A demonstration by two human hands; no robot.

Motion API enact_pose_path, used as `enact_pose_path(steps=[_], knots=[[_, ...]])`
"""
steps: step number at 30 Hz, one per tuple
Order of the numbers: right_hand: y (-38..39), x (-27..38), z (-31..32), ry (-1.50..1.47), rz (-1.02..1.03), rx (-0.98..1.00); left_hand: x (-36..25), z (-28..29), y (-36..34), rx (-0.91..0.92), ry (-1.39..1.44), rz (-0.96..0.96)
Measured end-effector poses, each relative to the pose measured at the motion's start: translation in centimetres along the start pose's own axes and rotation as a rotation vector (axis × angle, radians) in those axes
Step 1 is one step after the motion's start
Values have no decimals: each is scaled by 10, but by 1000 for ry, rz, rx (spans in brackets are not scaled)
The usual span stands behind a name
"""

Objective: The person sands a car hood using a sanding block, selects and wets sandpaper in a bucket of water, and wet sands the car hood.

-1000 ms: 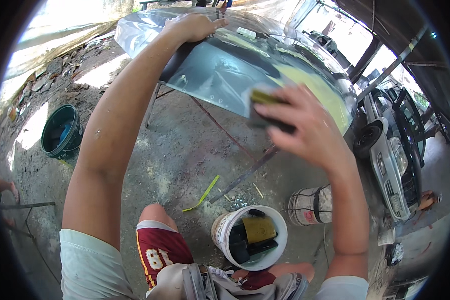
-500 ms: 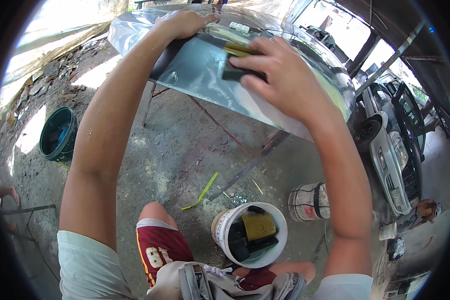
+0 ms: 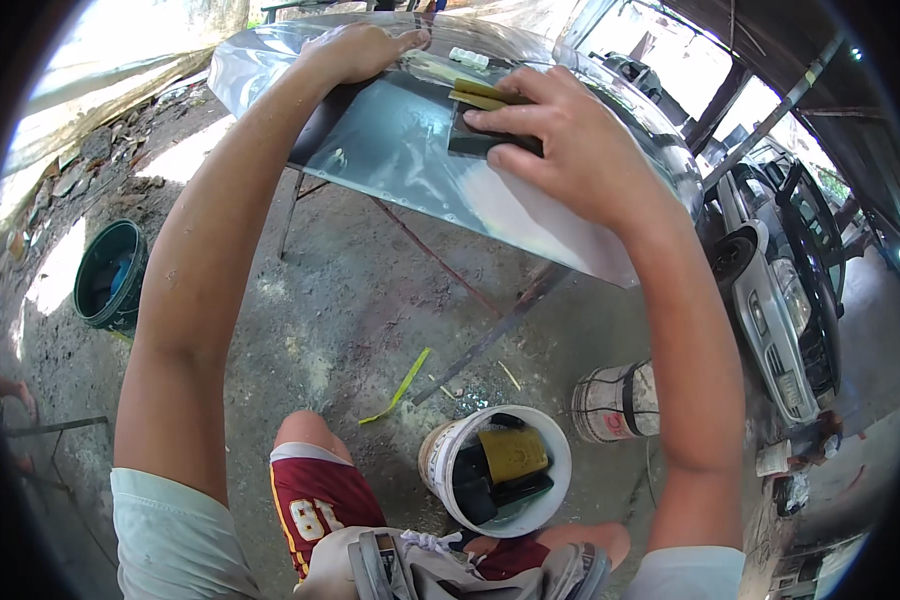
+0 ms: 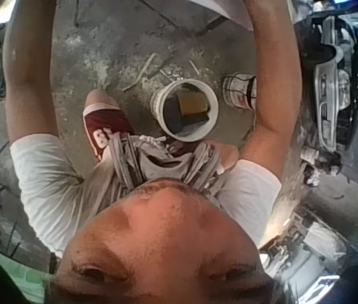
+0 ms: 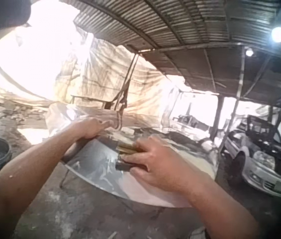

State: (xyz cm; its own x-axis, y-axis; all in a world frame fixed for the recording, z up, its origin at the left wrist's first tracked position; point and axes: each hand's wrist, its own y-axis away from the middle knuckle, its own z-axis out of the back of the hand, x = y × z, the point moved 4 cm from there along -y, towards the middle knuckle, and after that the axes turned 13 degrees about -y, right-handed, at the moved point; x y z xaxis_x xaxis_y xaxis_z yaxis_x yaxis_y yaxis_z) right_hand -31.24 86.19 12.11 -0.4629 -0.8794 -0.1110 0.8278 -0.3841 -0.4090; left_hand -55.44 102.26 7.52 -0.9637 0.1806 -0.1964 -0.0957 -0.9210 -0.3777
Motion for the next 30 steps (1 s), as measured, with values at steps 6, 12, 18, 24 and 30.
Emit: enact_pose_path(steps=[6,12,18,24,30], knots=[[96,14,17,-83,-242,22,6,-7,1,-185,-68,55],[-19,-1,-7,50,-6,-93,3,-2,-8,31,-8,24],[54,22,4,-23,-96,-49,8,-3,8,-88,-92,116],[-13,10,-10,93,34,-117,4,-2,-5,-14,-19,68],[53,20,-5,-52,-205,-42,22,-13,-8,-78,-57,44]])
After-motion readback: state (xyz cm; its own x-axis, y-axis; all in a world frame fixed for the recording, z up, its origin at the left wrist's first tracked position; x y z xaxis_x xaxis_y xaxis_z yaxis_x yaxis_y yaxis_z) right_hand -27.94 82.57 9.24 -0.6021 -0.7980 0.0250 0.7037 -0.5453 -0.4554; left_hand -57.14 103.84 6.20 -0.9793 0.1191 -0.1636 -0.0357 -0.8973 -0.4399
